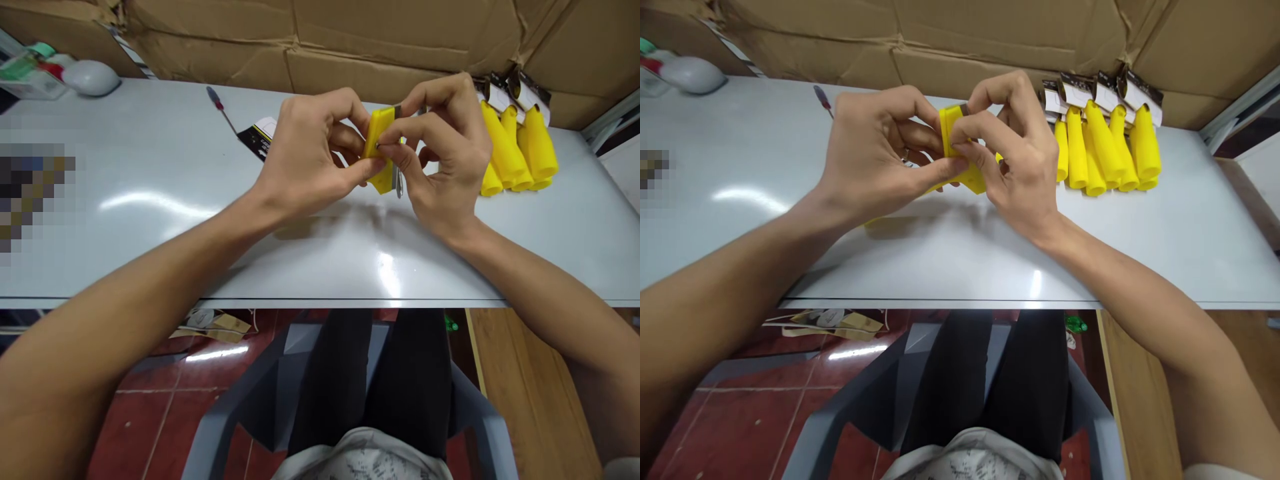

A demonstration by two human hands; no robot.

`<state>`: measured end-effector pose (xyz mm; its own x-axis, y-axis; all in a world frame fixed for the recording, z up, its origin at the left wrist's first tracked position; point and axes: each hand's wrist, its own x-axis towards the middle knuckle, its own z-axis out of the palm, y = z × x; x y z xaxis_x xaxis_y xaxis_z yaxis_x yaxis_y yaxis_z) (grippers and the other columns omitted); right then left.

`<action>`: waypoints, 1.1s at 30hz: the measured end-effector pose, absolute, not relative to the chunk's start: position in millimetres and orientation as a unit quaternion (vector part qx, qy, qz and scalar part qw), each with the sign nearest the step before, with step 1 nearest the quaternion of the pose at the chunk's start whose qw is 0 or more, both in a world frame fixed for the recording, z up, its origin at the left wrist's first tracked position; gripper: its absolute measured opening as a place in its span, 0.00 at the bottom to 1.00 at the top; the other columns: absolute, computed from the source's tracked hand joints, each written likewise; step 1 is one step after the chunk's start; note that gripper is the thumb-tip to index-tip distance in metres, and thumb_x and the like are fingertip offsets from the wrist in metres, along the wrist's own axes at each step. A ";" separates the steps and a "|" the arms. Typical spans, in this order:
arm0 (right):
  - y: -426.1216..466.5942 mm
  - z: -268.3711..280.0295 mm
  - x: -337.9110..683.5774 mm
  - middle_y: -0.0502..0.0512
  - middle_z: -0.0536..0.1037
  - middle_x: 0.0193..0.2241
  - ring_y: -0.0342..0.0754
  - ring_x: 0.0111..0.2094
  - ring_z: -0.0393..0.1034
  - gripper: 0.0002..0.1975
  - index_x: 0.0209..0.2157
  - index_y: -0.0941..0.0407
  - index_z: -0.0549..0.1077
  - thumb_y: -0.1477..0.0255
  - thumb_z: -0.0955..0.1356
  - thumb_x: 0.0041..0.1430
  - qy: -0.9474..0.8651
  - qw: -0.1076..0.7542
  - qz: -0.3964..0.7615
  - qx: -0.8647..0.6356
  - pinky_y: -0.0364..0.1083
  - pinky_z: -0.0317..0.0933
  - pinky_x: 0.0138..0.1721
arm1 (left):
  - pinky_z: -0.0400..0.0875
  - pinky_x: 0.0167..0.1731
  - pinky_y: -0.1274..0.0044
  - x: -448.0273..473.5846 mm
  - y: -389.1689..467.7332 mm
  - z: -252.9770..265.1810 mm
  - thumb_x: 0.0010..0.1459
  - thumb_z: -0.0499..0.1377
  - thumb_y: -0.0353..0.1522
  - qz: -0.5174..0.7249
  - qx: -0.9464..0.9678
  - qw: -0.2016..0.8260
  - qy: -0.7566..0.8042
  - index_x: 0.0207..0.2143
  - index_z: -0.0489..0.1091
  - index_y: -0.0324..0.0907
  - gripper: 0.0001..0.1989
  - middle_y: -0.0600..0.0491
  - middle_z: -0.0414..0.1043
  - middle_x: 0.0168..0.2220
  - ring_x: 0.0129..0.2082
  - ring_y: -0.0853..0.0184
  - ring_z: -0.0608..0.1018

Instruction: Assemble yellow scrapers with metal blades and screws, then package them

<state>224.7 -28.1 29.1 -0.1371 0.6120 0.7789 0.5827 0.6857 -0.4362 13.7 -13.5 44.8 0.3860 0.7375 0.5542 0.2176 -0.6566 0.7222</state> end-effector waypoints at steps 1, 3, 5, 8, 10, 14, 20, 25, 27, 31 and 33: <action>-27.8 29.4 224.2 0.63 0.79 0.52 0.62 0.55 0.78 0.27 0.41 0.48 0.82 0.39 0.71 0.78 -0.756 0.511 0.005 -0.409 0.59 0.82 0.54 | 0.83 0.34 0.59 13.6 -13.6 44.8 0.67 0.80 0.58 0.464 0.785 0.276 0.303 0.38 0.72 0.51 0.28 0.55 0.91 0.36 0.37 0.53 0.93; -28.3 29.1 224.0 0.63 0.81 0.53 0.61 0.55 0.78 0.28 0.42 0.48 0.81 0.37 0.69 0.79 -0.760 0.491 -0.010 -0.426 0.57 0.83 0.52 | 0.83 0.33 0.60 12.7 -13.3 44.5 0.68 0.80 0.59 0.464 0.792 0.269 0.293 0.38 0.72 0.51 0.28 0.55 0.91 0.37 0.37 0.54 0.93; -30.0 28.4 225.2 0.61 0.83 0.53 0.57 0.50 0.79 0.25 0.46 0.47 0.80 0.42 0.66 0.82 -0.764 0.504 -0.003 -0.401 0.55 0.83 0.48 | 0.82 0.31 0.62 11.4 -12.3 43.7 0.68 0.80 0.58 0.466 0.797 0.261 0.281 0.39 0.73 0.50 0.28 0.55 0.91 0.36 0.36 0.56 0.93; -33.2 30.5 229.4 0.54 0.85 0.56 0.51 0.42 0.80 0.15 0.57 0.44 0.77 0.53 0.71 0.79 -0.754 0.535 0.063 -0.375 0.51 0.80 0.39 | 0.81 0.30 0.65 10.1 -8.8 41.0 0.70 0.80 0.54 0.464 0.805 0.244 0.280 0.40 0.72 0.49 0.26 0.55 0.91 0.36 0.36 0.58 0.92; -34.3 34.9 233.2 0.52 0.87 0.57 0.51 0.41 0.81 0.19 0.60 0.42 0.76 0.55 0.75 0.73 -0.748 0.520 0.099 -0.400 0.50 0.76 0.35 | 0.79 0.30 0.66 10.0 -4.7 38.2 0.72 0.78 0.53 0.457 0.813 0.228 0.281 0.41 0.71 0.49 0.24 0.55 0.90 0.36 0.34 0.60 0.90; -30.6 41.1 239.8 0.52 0.89 0.50 0.55 0.43 0.83 0.15 0.54 0.40 0.81 0.51 0.76 0.73 -0.761 0.480 0.096 -0.425 0.52 0.77 0.37 | 0.73 0.27 0.68 9.4 2.9 34.5 0.74 0.74 0.55 0.429 0.832 0.236 0.259 0.44 0.70 0.52 0.23 0.56 0.88 0.34 0.30 0.59 0.86; -17.5 28.4 241.9 0.55 0.90 0.46 0.57 0.42 0.85 0.24 0.52 0.43 0.82 0.40 0.77 0.70 -0.756 0.465 0.140 -0.439 0.54 0.80 0.38 | 0.73 0.31 0.66 7.6 4.6 32.0 0.78 0.66 0.63 0.374 0.838 0.288 0.275 0.45 0.68 0.52 0.27 0.54 0.88 0.35 0.27 0.58 0.86; 2.8 26.9 253.8 0.53 0.90 0.42 0.53 0.35 0.82 0.10 0.51 0.44 0.82 0.57 0.70 0.78 -0.736 0.505 0.070 -0.446 0.54 0.78 0.37 | 0.71 0.34 0.62 3.5 18.7 22.6 0.79 0.63 0.66 0.393 0.831 0.262 0.294 0.49 0.70 0.55 0.27 0.57 0.83 0.31 0.27 0.59 0.79; 11.7 29.0 260.2 0.55 0.88 0.39 0.53 0.35 0.81 0.10 0.47 0.47 0.82 0.67 0.67 0.76 -0.723 0.516 -0.031 -0.458 0.56 0.78 0.44 | 0.69 0.35 0.61 -0.1 24.5 21.0 0.80 0.59 0.68 0.397 0.840 0.215 0.300 0.51 0.70 0.56 0.29 0.58 0.80 0.30 0.26 0.61 0.74; 19.2 21.8 260.0 0.63 0.86 0.43 0.63 0.44 0.83 0.14 0.54 0.52 0.85 0.68 0.70 0.73 -0.756 0.392 -0.085 -0.518 0.68 0.77 0.59 | 0.67 0.42 0.59 -6.7 32.3 18.0 0.83 0.43 0.69 0.386 0.854 0.113 0.329 0.59 0.67 0.57 0.32 0.55 0.78 0.38 0.33 0.60 0.70; 17.7 14.0 253.6 0.69 0.84 0.51 0.68 0.48 0.84 0.23 0.67 0.52 0.82 0.63 0.72 0.76 -0.765 0.298 -0.063 -0.567 0.73 0.77 0.61 | 0.69 0.49 0.59 -8.3 39.0 12.7 0.86 0.39 0.65 0.382 0.859 0.082 0.330 0.61 0.65 0.55 0.31 0.54 0.77 0.43 0.40 0.59 0.73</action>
